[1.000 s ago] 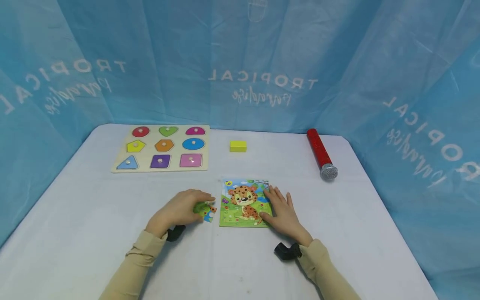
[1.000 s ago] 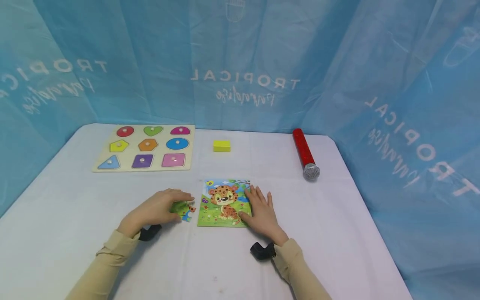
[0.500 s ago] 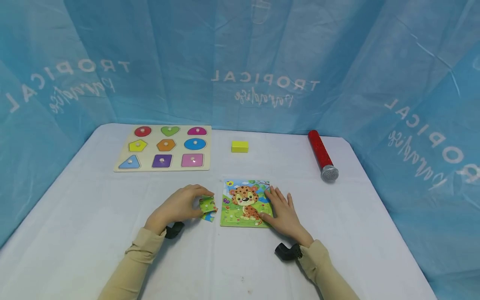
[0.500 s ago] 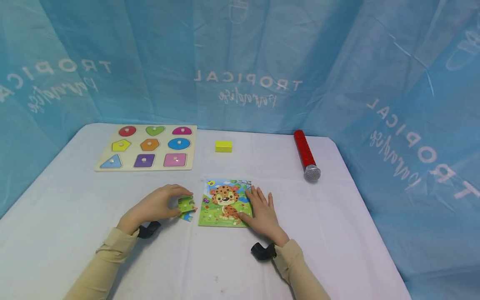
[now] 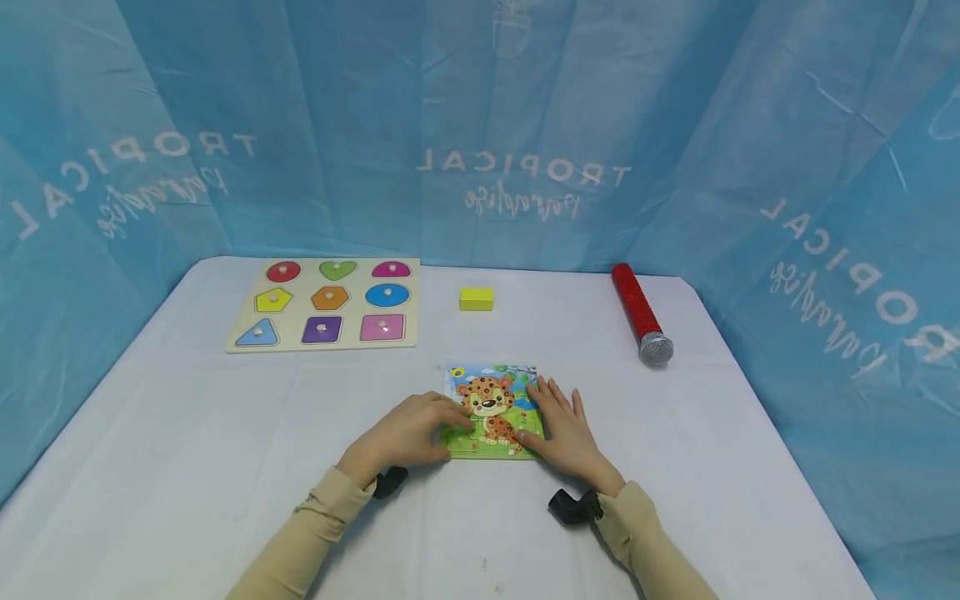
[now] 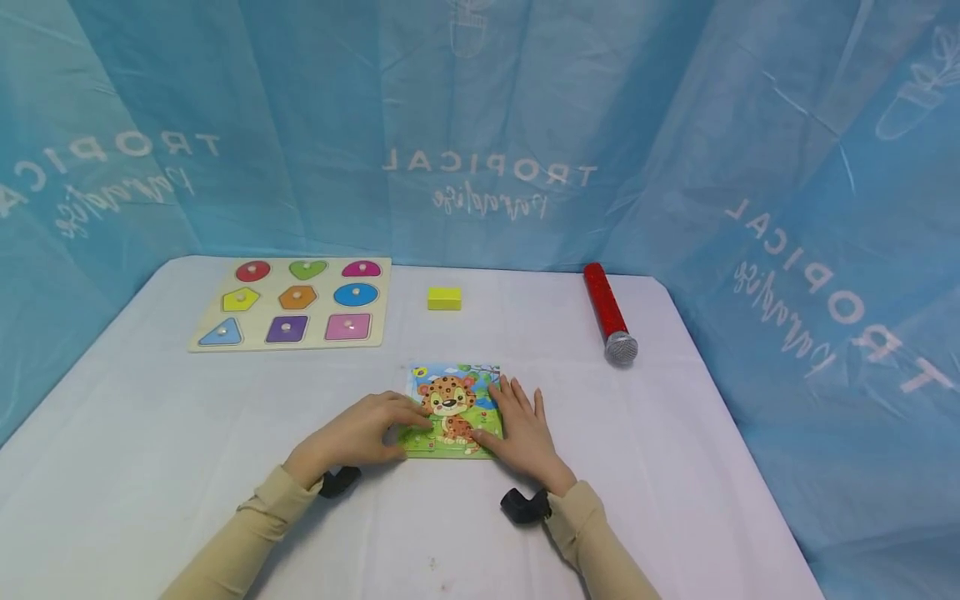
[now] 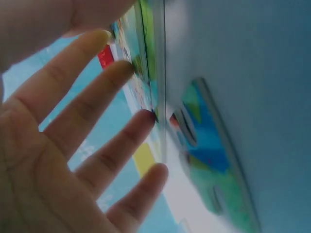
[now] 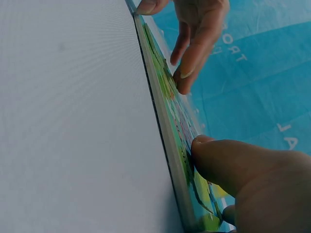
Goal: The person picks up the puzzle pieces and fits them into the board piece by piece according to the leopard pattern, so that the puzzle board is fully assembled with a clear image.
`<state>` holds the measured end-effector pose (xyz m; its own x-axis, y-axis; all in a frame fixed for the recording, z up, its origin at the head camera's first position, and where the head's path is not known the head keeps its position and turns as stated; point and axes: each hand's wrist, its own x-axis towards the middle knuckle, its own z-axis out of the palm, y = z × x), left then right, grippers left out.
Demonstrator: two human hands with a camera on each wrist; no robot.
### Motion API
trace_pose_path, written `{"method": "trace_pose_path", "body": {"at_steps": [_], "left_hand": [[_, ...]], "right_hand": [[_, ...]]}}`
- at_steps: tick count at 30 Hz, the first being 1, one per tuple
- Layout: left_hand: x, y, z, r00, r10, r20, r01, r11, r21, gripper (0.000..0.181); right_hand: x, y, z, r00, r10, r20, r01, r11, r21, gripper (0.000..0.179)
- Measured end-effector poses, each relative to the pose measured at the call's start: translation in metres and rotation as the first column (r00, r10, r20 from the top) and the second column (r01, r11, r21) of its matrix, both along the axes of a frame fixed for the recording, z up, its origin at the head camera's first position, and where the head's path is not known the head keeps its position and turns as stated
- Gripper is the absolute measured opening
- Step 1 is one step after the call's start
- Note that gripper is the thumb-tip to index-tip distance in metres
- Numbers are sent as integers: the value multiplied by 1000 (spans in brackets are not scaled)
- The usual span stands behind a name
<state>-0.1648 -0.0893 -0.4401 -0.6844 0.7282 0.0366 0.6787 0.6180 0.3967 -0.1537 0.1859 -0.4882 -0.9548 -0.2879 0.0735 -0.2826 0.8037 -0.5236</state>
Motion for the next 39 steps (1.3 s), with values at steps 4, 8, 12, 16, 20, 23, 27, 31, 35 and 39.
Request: {"method": "trace_pose_path", "body": {"at_steps": [4,8,12,16,20,23,27,31,35,39], "left_hand": [[12,-1,2,1000,-2,3,2,997,-72,53],[21,-1,4,997,-6,82,14,995,-96,56],[21,0,3,988,6,152,10,995,-103,56],[17,-4,3,982,1,190,10,998,-59,53],[6,-20,6,989,69,129,-72,997,21,50],[-1,-37,7,977,178,113,-184,982,45,51],[-7,-51,4,959,245,140,-251,968,26,51],[-9,-53,1,964,233,125,-238,971,28,44],[-10,-50,1,962,243,127,-250,967,40,46],[-11,-49,1,941,296,167,-310,948,69,41]], "right_hand": [[0,-1,0,1000,6,0,-6,1000,27,79],[1,-1,3,1000,6,-6,-5,1000,28,79],[2,-1,5,1000,5,-16,-4,1000,24,79],[1,0,4,1000,6,-17,-5,1000,18,79],[1,0,1,1000,3,-10,-3,1000,23,80],[2,1,0,1000,-3,-11,4,999,31,80],[3,2,-1,1000,-2,-14,3,1000,24,80],[4,2,1,1000,6,-11,-6,1000,9,80],[4,1,2,1000,3,-5,-3,1000,-2,81],[2,0,1,1000,0,-6,0,1000,2,80]]}}
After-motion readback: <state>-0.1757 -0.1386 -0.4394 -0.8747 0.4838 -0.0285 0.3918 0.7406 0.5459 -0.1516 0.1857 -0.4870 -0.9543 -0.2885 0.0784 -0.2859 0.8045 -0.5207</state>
